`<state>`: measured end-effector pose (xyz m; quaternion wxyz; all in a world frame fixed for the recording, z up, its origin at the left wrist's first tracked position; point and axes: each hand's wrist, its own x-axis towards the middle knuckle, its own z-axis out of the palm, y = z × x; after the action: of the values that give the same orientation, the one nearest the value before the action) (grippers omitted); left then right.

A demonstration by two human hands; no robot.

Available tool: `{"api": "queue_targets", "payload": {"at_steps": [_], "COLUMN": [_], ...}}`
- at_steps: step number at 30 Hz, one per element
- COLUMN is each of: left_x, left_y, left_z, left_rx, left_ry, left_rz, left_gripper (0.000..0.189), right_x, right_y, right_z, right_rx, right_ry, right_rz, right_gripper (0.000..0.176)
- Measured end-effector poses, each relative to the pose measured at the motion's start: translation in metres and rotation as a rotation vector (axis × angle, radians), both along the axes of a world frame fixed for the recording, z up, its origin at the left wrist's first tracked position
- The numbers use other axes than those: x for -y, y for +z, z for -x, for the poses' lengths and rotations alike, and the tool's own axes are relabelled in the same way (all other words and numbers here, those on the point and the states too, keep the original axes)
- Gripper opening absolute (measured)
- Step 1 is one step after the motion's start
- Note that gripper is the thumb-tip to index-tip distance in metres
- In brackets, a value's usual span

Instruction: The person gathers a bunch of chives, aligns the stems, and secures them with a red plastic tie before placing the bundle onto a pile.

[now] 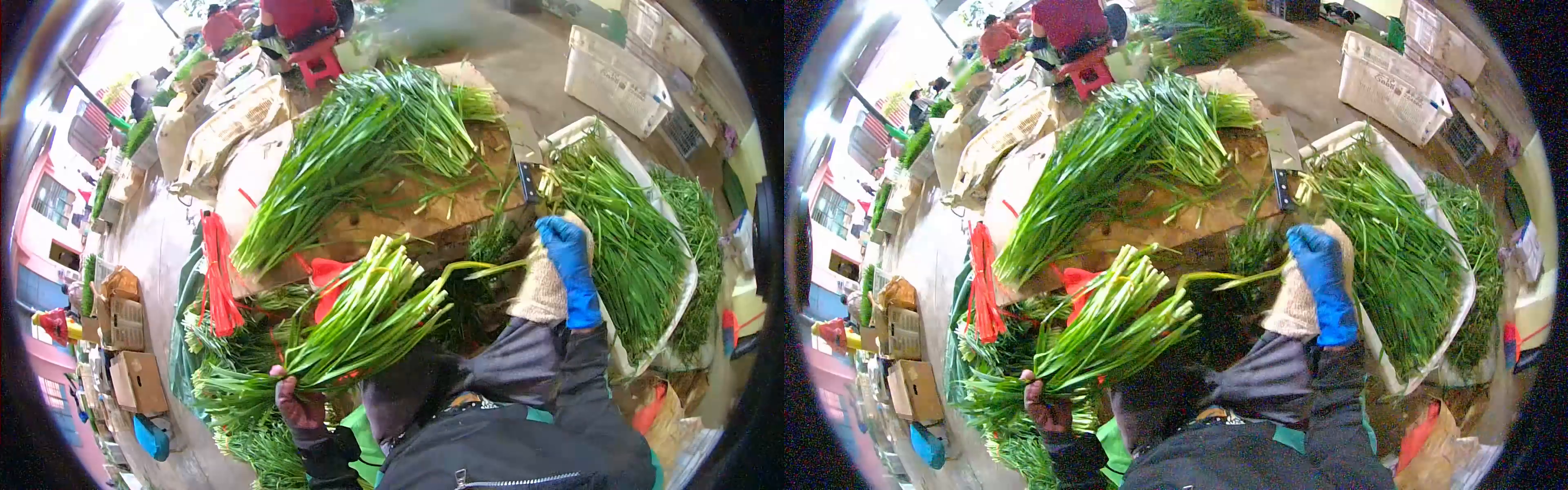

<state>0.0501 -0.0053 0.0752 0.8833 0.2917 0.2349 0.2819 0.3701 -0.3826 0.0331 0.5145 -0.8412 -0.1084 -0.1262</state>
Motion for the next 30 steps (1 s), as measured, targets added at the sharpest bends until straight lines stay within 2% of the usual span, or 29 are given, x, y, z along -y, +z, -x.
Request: {"api": "queue_targets", "payload": {"at_steps": [1,2,4,5,7,8,9,11,12,14,16,17,18,19,20,22,24,25,26,28,30], "left_x": [-0.011,-0.007,-0.008,-0.009,-0.009,-0.007,-0.004,-0.001,-0.001,-0.001,0.002,0.003,0.004,0.005,0.006,0.008,0.014,0.007,0.003,0.001,0.009], "left_y": [-0.012,-0.011,-0.018,-0.021,-0.026,-0.026,-0.026,-0.027,-0.030,-0.031,-0.031,-0.033,-0.034,-0.035,-0.036,-0.033,-0.026,-0.033,-0.038,-0.041,-0.027], "left_z": [0.006,0.004,0.003,0.002,0.001,0.000,-0.001,-0.001,-0.001,0.000,0.000,-0.001,-0.002,-0.004,-0.004,-0.006,-0.014,-0.012,-0.009,-0.008,-0.015], "left_rx": [0.085,0.018,0.050,0.049,0.042,0.041,0.040,0.036,0.031,0.027,-0.002,-0.021,-0.018,0.013,0.042,0.053,0.039,0.083,0.084,0.107,0.082], "left_ry": [-0.080,0.009,0.009,0.008,0.081,0.082,0.089,0.094,0.109,0.122,0.105,0.122,0.120,0.134,0.152,0.124,0.144,0.072,0.075,0.087,0.116], "left_rz": [0.056,0.023,-0.011,-0.008,0.078,0.079,0.087,0.092,0.104,0.113,0.097,0.128,0.127,0.166,0.206,0.184,0.244,0.213,0.216,0.208,0.218], "left_gripper": [0.033,0.031,0.030,0.030,0.032,0.032,0.032,0.033,0.033,0.033,0.033,0.033,0.033,0.033,0.033,0.032,0.032,0.032,0.032,0.032,0.031], "right_x": [0.007,0.006,0.010,0.014,0.000,-0.006,-0.026,-0.054,-0.072,-0.104,-0.126,-0.136,-0.147,-0.159,-0.163,-0.173,-0.174,-0.162,-0.152,-0.119,-0.069], "right_y": [0.013,0.039,0.031,0.029,0.053,0.040,0.058,0.034,0.033,0.027,0.045,0.034,0.011,0.012,0.015,0.022,0.029,0.037,0.025,-0.010,-0.013], "right_z": [-0.003,0.005,-0.004,0.000,0.024,0.027,0.041,0.056,0.065,0.081,0.086,0.087,0.087,0.089,0.096,0.115,0.142,0.153,0.149,0.135,0.099], "right_rx": [0.012,-0.264,0.269,0.268,-0.385,-0.279,-0.424,-0.431,-0.532,-0.404,-0.274,-0.271,-0.172,-0.071,-0.021,-0.019,-0.349,-0.488,-0.489,-0.387,-0.575], "right_ry": [-0.007,-0.041,-0.020,-0.020,0.228,0.323,0.367,0.511,0.574,0.612,0.636,0.634,0.669,0.703,0.733,0.893,1.093,1.107,1.109,0.805,0.532], "right_rz": [0.109,-0.032,0.354,0.358,0.389,0.486,0.381,0.030,-0.113,-0.133,0.230,0.230,0.109,-0.011,-0.062,-0.034,-0.200,-0.249,-0.246,-0.082,0.162], "right_gripper": [0.012,0.013,0.012,0.012,0.019,0.027,0.027,0.026,0.027,0.031,0.032,0.032,0.027,0.022,0.014,0.016,0.016,0.015,0.015,0.015,0.018]}}
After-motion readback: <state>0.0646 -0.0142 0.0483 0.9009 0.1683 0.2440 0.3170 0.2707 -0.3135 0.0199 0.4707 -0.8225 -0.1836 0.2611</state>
